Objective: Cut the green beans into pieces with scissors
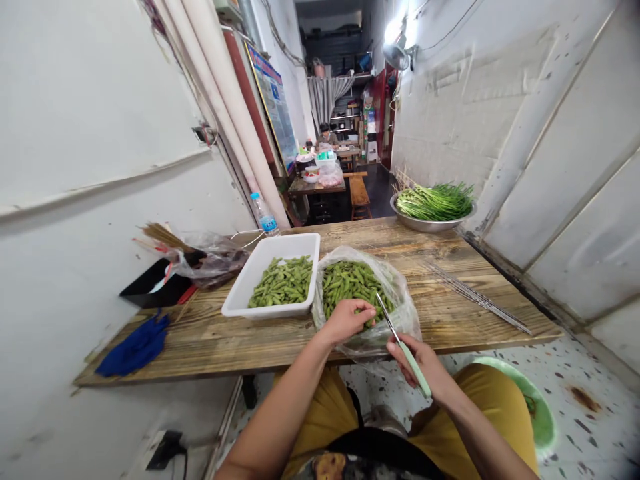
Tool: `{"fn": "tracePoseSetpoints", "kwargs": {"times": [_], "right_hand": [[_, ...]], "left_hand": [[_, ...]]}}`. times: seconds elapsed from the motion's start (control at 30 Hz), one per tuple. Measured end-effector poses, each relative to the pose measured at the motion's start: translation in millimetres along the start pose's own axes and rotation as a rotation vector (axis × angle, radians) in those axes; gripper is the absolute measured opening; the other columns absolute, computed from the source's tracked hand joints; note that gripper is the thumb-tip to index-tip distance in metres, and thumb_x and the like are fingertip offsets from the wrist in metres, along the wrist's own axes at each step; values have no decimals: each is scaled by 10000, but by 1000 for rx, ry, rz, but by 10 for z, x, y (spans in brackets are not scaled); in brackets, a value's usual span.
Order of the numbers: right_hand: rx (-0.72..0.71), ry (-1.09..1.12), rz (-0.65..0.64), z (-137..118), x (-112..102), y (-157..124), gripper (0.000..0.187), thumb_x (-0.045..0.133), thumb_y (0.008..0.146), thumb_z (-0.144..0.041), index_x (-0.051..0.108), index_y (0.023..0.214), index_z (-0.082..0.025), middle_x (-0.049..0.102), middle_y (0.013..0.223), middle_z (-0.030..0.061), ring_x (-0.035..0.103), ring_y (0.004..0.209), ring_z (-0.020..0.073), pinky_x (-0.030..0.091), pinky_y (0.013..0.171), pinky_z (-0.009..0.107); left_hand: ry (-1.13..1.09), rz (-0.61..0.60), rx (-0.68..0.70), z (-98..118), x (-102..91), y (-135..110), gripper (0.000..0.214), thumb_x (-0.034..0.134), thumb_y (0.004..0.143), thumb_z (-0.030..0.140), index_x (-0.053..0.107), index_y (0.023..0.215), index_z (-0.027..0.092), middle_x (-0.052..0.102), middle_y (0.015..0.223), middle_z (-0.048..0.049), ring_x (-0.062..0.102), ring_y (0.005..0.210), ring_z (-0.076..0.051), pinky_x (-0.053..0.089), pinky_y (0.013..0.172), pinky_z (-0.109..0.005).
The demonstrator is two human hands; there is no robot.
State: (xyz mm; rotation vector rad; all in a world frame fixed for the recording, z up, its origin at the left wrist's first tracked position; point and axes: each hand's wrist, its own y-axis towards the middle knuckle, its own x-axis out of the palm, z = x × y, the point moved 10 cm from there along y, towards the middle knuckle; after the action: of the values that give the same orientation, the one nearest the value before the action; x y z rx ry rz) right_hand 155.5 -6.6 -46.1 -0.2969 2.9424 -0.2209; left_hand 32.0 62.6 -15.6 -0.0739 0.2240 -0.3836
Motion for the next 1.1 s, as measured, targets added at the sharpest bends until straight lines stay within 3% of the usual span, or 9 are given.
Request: {"fn": "tracePoseSetpoints", "kwargs": {"times": [0.17, 0.33, 0.4, 0.57, 0.73, 0.93, 1.0, 1.03, 1.1], "right_hand": [[88, 97, -51, 135, 116, -3, 374, 572, 735, -569, 530, 801, -203, 313, 360, -128, 266, 262, 55, 250, 268, 174], [88, 285, -44, 120, 178, -28, 418, 511, 754, -610, 489, 869, -209, 482, 560, -69, 451, 409, 85, 385, 360, 197], [100, 316, -75, 104, 234, -49, 417, 483, 772, -612, 482, 868, -207, 499, 610, -52, 483, 463, 96, 411, 402, 210], [38, 185, -78, -13, 268, -66, 361, 486, 810, -559, 490, 831, -199, 469, 599, -56, 449, 447, 81, 392, 404, 204], [12, 181, -68, -33, 258, -55, 327, 486, 828, -524, 495, 807, -198, 453, 540, -70, 422, 390, 69, 377, 360, 188], [58, 194, -54, 123, 222, -9, 347, 537, 791, -524, 462, 703, -197, 419, 446, -94, 354, 270, 49, 298, 249, 163], [70, 208, -33, 172, 187, 15, 340, 556, 776, -522, 469, 722, -198, 433, 459, -93, 355, 269, 48, 298, 239, 159], [68, 221, -17, 188, 161, 26, 335, 566, 769, -521, 479, 743, -198, 439, 473, -92, 365, 282, 48, 312, 246, 157], [65, 250, 15, 216, 104, 41, 334, 577, 760, -518, 505, 815, -197, 452, 505, -87, 392, 318, 50, 347, 271, 155]], "left_hand": [[-215, -114, -91, -59, 112, -40, 326, 659, 675, 422, 591, 756, 114, 598, 612, -5, 321, 362, -14, 160, 360, -169], [-675, 107, -163, -165, -66, -16, 337, 747, 584, 338, 527, 740, 136, 407, 497, 83, 310, 381, -7, 108, 344, -136], [-763, 144, -188, -201, -59, -26, 321, 749, 574, 302, 502, 687, 130, 426, 516, 69, 329, 393, -1, 108, 342, -128], [-740, 194, -169, -185, 10, -77, 255, 713, 592, 254, 535, 697, 105, 562, 587, -13, 422, 428, -19, 115, 339, -139], [-687, 226, -132, -139, 23, -109, 256, 711, 578, 252, 504, 661, 125, 581, 555, -8, 413, 396, -22, 129, 341, -149], [-624, 214, -115, -94, 16, -116, 290, 713, 576, 307, 513, 693, 132, 563, 558, 13, 379, 383, -17, 145, 349, -152], [-541, 288, -83, -89, -189, -129, 273, 680, 608, 321, 537, 746, 134, 557, 580, 20, 378, 388, -26, 161, 356, -159], [-452, 394, -41, -77, -411, -164, 258, 655, 633, 326, 552, 778, 139, 558, 600, 20, 392, 401, -35, 192, 364, -164], [-157, 720, 92, 34, -1023, -353, 226, 591, 698, 328, 582, 838, 152, 575, 667, 7, 463, 479, -71, 316, 432, -189]]}}
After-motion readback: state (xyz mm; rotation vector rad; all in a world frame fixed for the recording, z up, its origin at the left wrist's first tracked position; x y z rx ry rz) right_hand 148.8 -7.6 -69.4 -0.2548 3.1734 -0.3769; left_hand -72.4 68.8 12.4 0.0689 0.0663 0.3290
